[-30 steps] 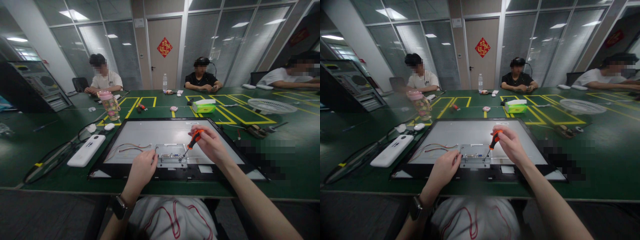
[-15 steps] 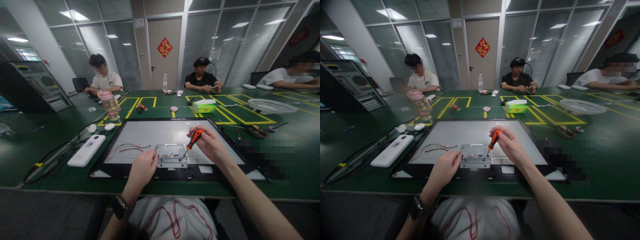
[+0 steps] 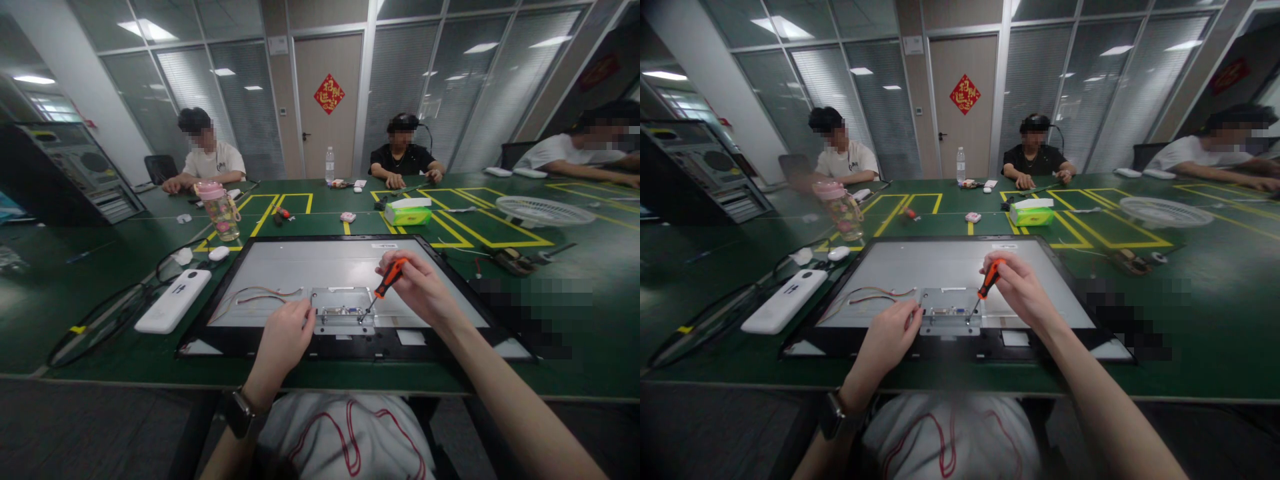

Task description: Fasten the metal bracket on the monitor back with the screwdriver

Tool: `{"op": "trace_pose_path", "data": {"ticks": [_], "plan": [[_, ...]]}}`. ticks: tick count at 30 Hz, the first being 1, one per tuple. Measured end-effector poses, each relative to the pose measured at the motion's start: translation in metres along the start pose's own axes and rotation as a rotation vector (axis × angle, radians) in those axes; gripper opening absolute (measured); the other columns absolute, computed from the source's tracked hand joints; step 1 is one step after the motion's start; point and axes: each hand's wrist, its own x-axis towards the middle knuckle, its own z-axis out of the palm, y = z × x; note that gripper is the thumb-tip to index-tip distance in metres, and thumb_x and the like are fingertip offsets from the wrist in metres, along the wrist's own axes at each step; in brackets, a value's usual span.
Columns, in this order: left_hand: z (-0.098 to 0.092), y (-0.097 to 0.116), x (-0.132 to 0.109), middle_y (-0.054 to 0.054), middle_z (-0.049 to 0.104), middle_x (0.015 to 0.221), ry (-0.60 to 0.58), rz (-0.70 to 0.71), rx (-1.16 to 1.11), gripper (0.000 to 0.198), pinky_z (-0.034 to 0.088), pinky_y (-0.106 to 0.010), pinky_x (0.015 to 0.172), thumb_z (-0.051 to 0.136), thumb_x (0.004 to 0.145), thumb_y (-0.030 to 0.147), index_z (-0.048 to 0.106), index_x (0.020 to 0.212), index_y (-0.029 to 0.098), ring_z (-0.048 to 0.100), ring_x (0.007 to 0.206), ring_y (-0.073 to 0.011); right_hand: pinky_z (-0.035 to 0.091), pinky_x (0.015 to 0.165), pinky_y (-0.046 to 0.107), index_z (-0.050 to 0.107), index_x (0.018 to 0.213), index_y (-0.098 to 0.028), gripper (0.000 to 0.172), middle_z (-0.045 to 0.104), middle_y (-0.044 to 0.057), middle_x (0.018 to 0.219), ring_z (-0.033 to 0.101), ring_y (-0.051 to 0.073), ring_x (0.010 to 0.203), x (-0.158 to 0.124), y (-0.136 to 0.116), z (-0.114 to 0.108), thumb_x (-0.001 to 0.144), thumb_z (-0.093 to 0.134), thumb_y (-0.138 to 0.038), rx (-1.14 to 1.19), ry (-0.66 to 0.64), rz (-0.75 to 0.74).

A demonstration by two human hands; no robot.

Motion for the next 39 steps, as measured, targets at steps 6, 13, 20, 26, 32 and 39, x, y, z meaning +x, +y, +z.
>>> {"op": "trace_pose_path", "data": {"ticks": [6, 13, 20, 26, 32, 39], "plan": [[0.0, 0.0, 0.0, -0.002, 0.063, 0.072, -0.001, 0.002, -0.001, 0.022, 0.04, -0.029, 0.063, 0.044, 0.095, 0.02, 0.053, 0.075, 0.02, 0.061, 0.068, -0.0177, 0.052, 0.082, 0.039, 0.07, 0.098, -0.033, 0.022, 0.066, 0.003, 0.089, 0.061, 0.02, 0.087, -0.001, -0.001, 0.003, 0.081, 0.069, -0.046, 0.002, -0.008, 0.025], [-0.001, 0.001, 0.0, -0.002, 0.062, 0.071, -0.016, -0.003, 0.007, 0.021, 0.038, -0.029, 0.062, 0.045, 0.095, 0.02, 0.052, 0.075, 0.02, 0.06, 0.068, -0.0182, 0.051, 0.083, 0.038, 0.071, 0.09, -0.031, 0.019, 0.064, 0.002, 0.095, 0.061, 0.019, 0.086, -0.001, 0.0, 0.001, 0.078, 0.073, -0.045, 0.01, -0.003, 0.016], [-0.001, 0.001, 0.0, -0.001, 0.062, 0.071, -0.019, -0.002, 0.009, 0.021, 0.038, -0.029, 0.062, 0.046, 0.095, 0.019, 0.052, 0.075, 0.02, 0.059, 0.067, -0.0181, 0.052, 0.074, 0.032, 0.069, 0.089, -0.029, 0.019, 0.06, 0.0, 0.086, 0.059, 0.017, 0.078, 0.0, 0.007, -0.003, 0.079, 0.072, -0.045, -0.202, 0.102, -0.103], [-0.001, 0.001, 0.0, -0.001, 0.061, 0.07, -0.02, 0.001, 0.015, 0.021, 0.037, -0.029, 0.062, 0.046, 0.095, 0.02, 0.051, 0.074, 0.02, 0.059, 0.067, -0.0183, 0.049, 0.085, 0.036, 0.064, 0.117, -0.026, 0.03, 0.064, 0.006, 0.105, 0.061, 0.02, 0.092, -0.007, 0.005, 0.005, 0.098, 0.045, -0.039, -0.538, 0.087, -0.296], [0.0, 0.0, 0.0, -0.001, 0.061, 0.071, -0.019, -0.01, -0.007, 0.021, 0.038, -0.029, 0.062, 0.046, 0.094, 0.02, 0.051, 0.074, 0.02, 0.06, 0.068, -0.0185, 0.051, 0.08, 0.037, 0.061, 0.122, -0.026, 0.029, 0.069, 0.006, 0.102, 0.065, 0.02, 0.089, -0.01, 0.009, 0.005, 0.099, 0.045, -0.03, -0.559, 0.103, -0.405], [0.001, -0.001, 0.0, -0.001, 0.061, 0.072, -0.008, -0.003, 0.001, 0.02, 0.038, -0.029, 0.063, 0.047, 0.094, 0.02, 0.051, 0.075, 0.02, 0.06, 0.069, -0.0188, 0.047, 0.082, 0.036, 0.068, 0.111, -0.028, 0.022, 0.065, 0.002, 0.086, 0.061, 0.019, 0.084, -0.008, 0.01, 0.002, 0.092, 0.057, -0.024, -0.675, 0.172, -0.532]]}}
